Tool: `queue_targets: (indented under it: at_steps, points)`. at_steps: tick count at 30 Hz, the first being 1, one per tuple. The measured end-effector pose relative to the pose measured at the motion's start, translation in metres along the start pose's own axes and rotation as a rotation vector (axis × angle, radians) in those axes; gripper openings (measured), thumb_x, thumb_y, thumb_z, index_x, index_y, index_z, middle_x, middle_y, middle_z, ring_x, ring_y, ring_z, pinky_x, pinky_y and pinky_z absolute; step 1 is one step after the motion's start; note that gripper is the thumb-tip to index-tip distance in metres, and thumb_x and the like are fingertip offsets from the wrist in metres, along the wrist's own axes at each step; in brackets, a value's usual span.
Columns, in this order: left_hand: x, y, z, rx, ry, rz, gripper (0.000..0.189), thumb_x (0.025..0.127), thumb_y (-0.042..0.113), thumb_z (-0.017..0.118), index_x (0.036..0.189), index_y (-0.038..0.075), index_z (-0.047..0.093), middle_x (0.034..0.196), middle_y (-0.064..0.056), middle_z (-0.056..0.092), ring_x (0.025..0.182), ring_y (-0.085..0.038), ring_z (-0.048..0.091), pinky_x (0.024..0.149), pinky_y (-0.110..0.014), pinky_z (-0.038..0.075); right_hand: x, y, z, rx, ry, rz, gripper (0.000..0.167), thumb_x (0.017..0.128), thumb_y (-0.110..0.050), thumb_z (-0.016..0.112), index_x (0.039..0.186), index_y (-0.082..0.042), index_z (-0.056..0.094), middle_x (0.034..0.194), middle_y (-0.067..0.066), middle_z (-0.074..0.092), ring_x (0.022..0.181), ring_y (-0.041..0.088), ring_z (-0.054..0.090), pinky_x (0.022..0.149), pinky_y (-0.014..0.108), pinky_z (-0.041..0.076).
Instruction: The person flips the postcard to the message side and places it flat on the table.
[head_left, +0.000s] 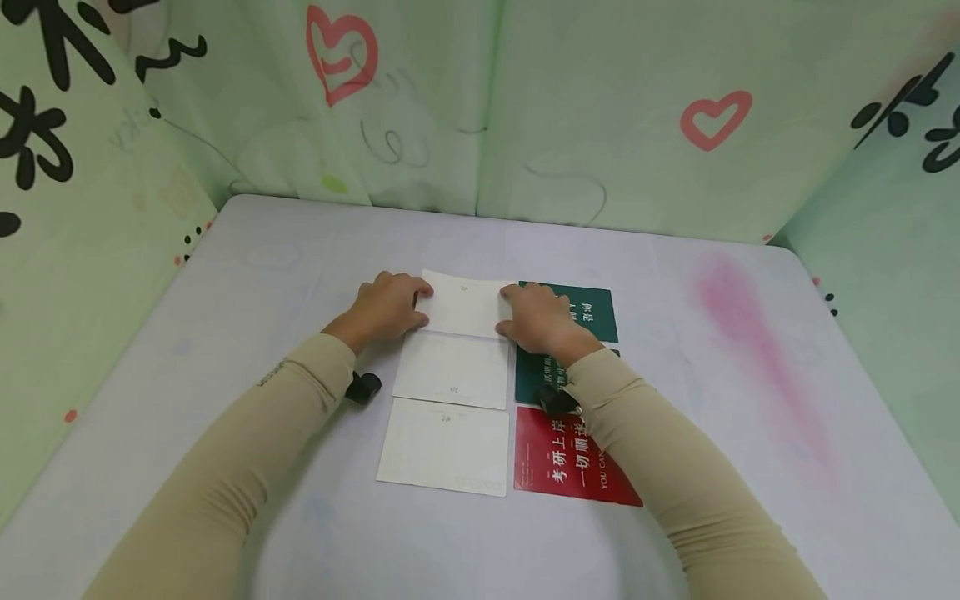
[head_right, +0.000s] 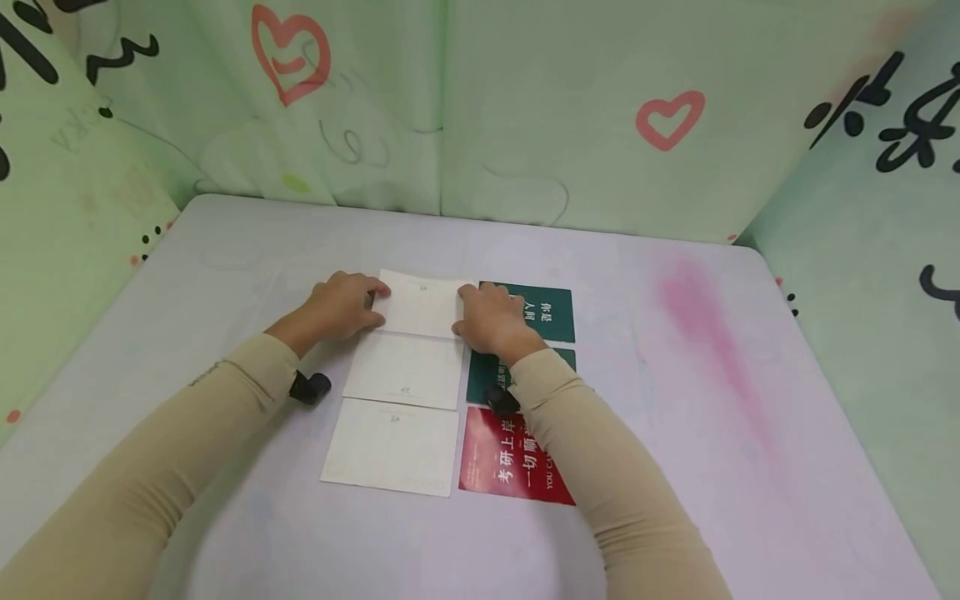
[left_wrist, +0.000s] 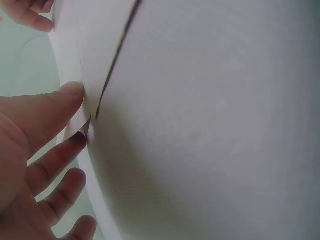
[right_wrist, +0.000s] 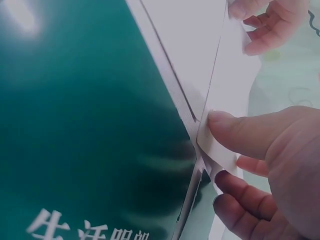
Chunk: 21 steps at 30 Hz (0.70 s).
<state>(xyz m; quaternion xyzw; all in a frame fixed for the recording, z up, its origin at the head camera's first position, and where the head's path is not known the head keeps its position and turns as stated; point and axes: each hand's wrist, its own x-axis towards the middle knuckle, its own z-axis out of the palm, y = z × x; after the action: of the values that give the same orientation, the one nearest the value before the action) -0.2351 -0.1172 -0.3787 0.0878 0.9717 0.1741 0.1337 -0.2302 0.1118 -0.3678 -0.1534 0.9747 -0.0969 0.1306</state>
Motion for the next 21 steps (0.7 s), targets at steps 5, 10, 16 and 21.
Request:
queue_targets:
  at_steps: [5, 10, 16, 21]
  points:
    - [-0.0017, -0.0010, 0.0020, -0.006, 0.007, 0.000, 0.048, 0.093, 0.024, 0.074, 0.138, 0.014, 0.061, 0.141, -0.010, 0.057, 0.121, -0.033, 0.048, 0.102, -0.054, 0.035, -0.0014, -0.0005, 0.0013, -0.021, 0.003, -0.005, 0.063, 0.096, -0.031, 0.068, 0.150, -0.007, 0.045, 0.138, 0.021, 0.053, 0.124, 0.038, 0.048, 0.101, 0.059, 0.036]
    - [-0.0021, -0.0048, 0.0071, 0.001, -0.001, 0.007, 0.048, 0.094, 0.023, 0.072, 0.139, 0.014, 0.059, 0.142, -0.012, 0.055, 0.124, -0.035, 0.047, 0.100, -0.055, 0.037, -0.0022, -0.0007, 0.0041, -0.039, -0.006, -0.008, 0.063, 0.096, -0.032, 0.068, 0.150, -0.008, 0.045, 0.137, 0.020, 0.054, 0.124, 0.038, 0.049, 0.100, 0.059, 0.037]
    - [-0.0034, -0.0055, 0.0067, -0.006, 0.017, 0.032, 0.047, 0.095, 0.023, 0.071, 0.139, 0.015, 0.058, 0.148, -0.016, 0.044, 0.133, -0.039, 0.039, 0.102, -0.058, 0.037, -0.0025, -0.0004, 0.0022, -0.081, 0.032, 0.001, 0.063, 0.094, -0.034, 0.070, 0.149, -0.013, 0.048, 0.140, 0.020, 0.050, 0.125, 0.037, 0.046, 0.098, 0.055, 0.039]
    - [-0.0050, -0.0062, 0.0053, -0.033, 0.008, 0.051, 0.047, 0.096, 0.019, 0.070, 0.141, 0.015, 0.057, 0.154, -0.010, 0.041, 0.135, -0.039, 0.037, 0.102, -0.059, 0.036, -0.0014, 0.0000, 0.0015, -0.082, 0.025, -0.023, 0.059, 0.095, -0.032, 0.070, 0.147, -0.014, 0.051, 0.146, 0.017, 0.048, 0.129, 0.038, 0.043, 0.098, 0.055, 0.040]
